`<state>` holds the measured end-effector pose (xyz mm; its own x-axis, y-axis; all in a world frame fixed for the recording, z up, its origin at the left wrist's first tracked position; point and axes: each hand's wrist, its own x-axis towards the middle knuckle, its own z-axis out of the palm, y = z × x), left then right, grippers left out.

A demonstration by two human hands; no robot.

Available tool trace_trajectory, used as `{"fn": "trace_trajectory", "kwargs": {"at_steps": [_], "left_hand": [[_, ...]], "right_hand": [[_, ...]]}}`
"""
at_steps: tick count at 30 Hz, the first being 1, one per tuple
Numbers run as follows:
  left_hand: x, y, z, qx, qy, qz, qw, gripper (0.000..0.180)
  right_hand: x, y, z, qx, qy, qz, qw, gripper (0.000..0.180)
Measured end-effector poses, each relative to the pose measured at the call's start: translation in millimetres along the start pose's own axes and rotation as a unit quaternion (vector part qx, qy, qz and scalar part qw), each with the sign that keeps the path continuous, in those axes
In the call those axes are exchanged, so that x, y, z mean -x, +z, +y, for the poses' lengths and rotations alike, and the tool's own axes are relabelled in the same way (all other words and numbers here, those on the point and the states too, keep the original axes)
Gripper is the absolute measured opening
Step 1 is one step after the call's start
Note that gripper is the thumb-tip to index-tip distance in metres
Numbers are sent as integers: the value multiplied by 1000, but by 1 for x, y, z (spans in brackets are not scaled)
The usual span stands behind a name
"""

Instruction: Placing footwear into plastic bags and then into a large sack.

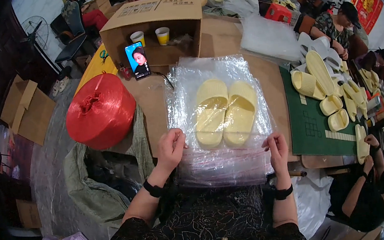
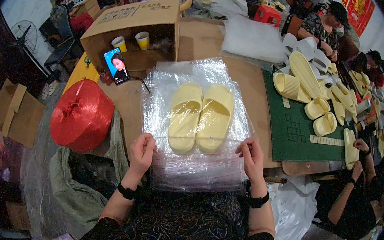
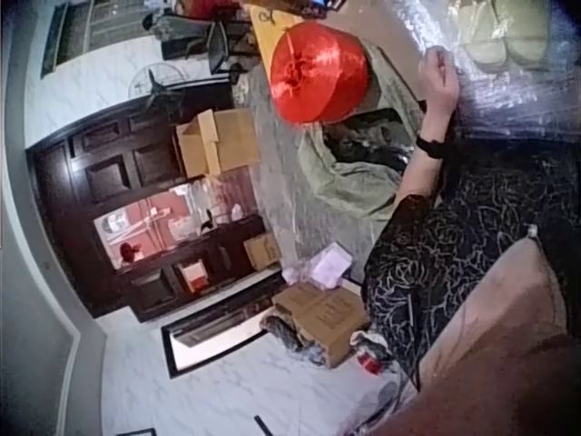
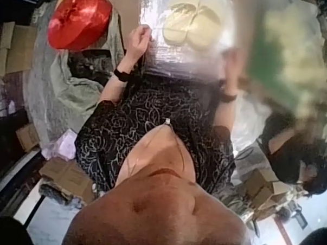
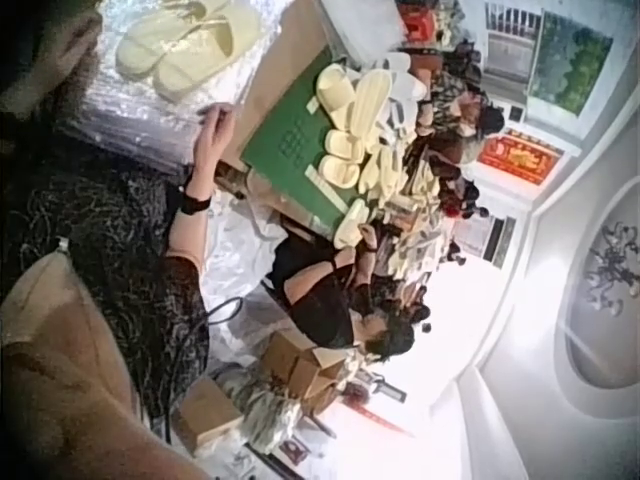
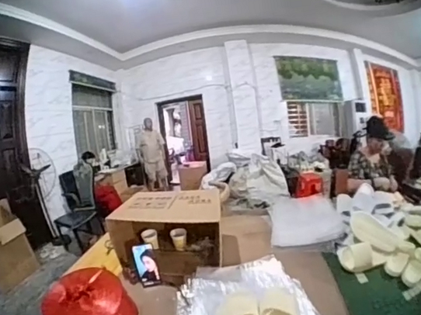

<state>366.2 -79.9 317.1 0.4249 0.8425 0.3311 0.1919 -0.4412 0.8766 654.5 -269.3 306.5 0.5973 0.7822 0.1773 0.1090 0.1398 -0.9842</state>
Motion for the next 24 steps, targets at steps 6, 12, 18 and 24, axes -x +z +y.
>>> {"fn": "trace_trajectory", "kwargs": {"at_steps": [6, 12, 18, 24], "left_hand": [[-22, 20, 0, 82, -127, 26, 988, 24], [-22, 32, -19, 46, -176, 3, 983, 29], [-28, 33, -23, -97, -159, 13, 982, 39], [-40, 28, -9, -166, -171, -105, 966, 61]], "right_hand": [[-18, 12, 10, 177, -68, 33, 981, 37], [-22, 17, 23, 381, -25, 110, 918, 42], [-26, 30, 16, 453, 2, 104, 886, 38], [-22, 30, 18, 489, 2, 102, 867, 36]]}}
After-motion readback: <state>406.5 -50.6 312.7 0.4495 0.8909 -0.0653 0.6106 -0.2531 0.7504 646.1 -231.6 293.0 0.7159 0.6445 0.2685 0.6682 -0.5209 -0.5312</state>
